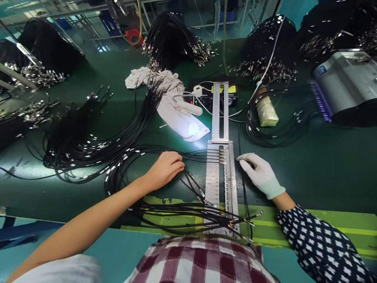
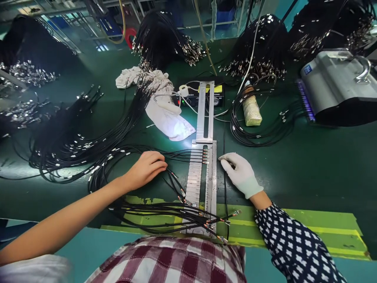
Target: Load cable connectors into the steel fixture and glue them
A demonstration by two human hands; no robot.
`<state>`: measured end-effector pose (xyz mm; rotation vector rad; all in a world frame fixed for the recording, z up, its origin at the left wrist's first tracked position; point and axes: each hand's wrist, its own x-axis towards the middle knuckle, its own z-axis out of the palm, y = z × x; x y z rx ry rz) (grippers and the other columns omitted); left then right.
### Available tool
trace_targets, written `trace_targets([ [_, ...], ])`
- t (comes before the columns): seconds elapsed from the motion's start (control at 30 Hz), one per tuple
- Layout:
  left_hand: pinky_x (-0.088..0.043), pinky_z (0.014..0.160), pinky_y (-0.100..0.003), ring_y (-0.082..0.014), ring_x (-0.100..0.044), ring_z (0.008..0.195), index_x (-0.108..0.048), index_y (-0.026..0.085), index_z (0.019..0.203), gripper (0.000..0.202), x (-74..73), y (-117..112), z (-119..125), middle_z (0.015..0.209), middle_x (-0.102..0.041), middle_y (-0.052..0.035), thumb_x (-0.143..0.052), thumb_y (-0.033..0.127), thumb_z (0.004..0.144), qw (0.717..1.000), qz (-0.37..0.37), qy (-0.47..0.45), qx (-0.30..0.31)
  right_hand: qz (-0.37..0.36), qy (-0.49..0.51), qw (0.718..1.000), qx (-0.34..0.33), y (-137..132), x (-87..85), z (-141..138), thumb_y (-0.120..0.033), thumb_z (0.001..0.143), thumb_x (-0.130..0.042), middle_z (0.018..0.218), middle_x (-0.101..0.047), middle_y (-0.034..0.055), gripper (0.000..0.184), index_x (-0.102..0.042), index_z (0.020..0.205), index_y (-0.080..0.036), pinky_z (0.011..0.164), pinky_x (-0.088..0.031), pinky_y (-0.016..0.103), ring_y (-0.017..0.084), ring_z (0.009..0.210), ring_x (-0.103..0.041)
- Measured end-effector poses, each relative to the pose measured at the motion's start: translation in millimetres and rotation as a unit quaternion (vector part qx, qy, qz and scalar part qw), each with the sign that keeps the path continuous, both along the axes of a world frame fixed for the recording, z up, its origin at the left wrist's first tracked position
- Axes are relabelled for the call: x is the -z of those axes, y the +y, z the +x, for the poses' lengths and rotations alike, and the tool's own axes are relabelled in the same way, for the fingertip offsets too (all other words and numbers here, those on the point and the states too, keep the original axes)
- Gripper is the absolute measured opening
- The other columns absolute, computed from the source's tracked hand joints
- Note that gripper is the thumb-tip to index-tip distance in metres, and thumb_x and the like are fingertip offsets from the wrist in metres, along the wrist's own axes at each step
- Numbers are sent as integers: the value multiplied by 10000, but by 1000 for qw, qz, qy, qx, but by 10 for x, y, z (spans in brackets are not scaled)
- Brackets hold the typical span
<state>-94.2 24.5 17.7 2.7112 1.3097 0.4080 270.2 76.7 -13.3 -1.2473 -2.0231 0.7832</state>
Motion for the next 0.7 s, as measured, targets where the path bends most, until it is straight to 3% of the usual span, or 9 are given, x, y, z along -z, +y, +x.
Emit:
trace_targets([
  [0.1, -406, 908, -392, -226, -577, 1034, -658, 189, 977, 198, -18, 47, -148, 995, -683, -78, -464, 218, 1008, 998, 56, 35, 11, -5, -4, 1000, 4, 3, 2, -3, -386, 956, -521, 972, -726, 60, 229, -695, 938, -239, 866, -541, 409, 245, 922, -681],
  [0.2, -438, 895, -362, -187, -603, 934, -632, 179, 996, 161, -60, 11, -138, 945, -692, -60, -472, 163, 995, 994, 84, 29, 58, -5, -6, 1000, 3, 13, 27, 17, -390, 956, -518, 975, -727, 60, 234, -696, 943, -240, 864, -543, 412, 247, 926, -682],
  [0.37, -456, 761, -326, -162, -574, 788, -562, 169, 1154, 199, -140, -125, 228, 910, -674, -68, -477, 127, 979, 983, 149, -25, 104, 34, -7, 999, -2, -60, -91, -81, -381, 960, -518, 997, -729, 67, 221, -694, 978, -249, 881, -529, 430, 249, 948, -677],
  [0.5, -465, 763, -349, -180, -575, 811, -548, 140, 1169, 227, -87, -131, 539, 935, -676, -97, -495, 91, 954, 971, 191, -43, 137, 89, -51, 986, -130, -230, -311, -338, -408, 936, -573, 1145, -706, 83, 208, -710, 929, -251, 950, -460, 479, 275, 1070, -635],
  [0.6, -476, 815, -373, -197, -587, 867, -582, 134, 1108, 172, 7, -55, 513, 949, -676, -108, -502, 108, 959, 978, 172, -34, 115, 91, -45, 980, -169, -283, -344, -446, -354, 951, -568, 1099, -711, 62, 230, -681, 788, -237, 942, -433, 469, 250, 1037, -629],
  [0.7, -469, 879, -413, -223, -602, 950, -633, 170, 1035, 155, 51, 47, 318, 976, -676, -105, -493, 146, 972, 990, 140, -10, 35, 94, -38, 988, -116, -240, -252, -425, -320, 928, -611, 1039, -712, 61, 228, -632, 721, -226, 923, -426, 460, 240, 997, -635],
])
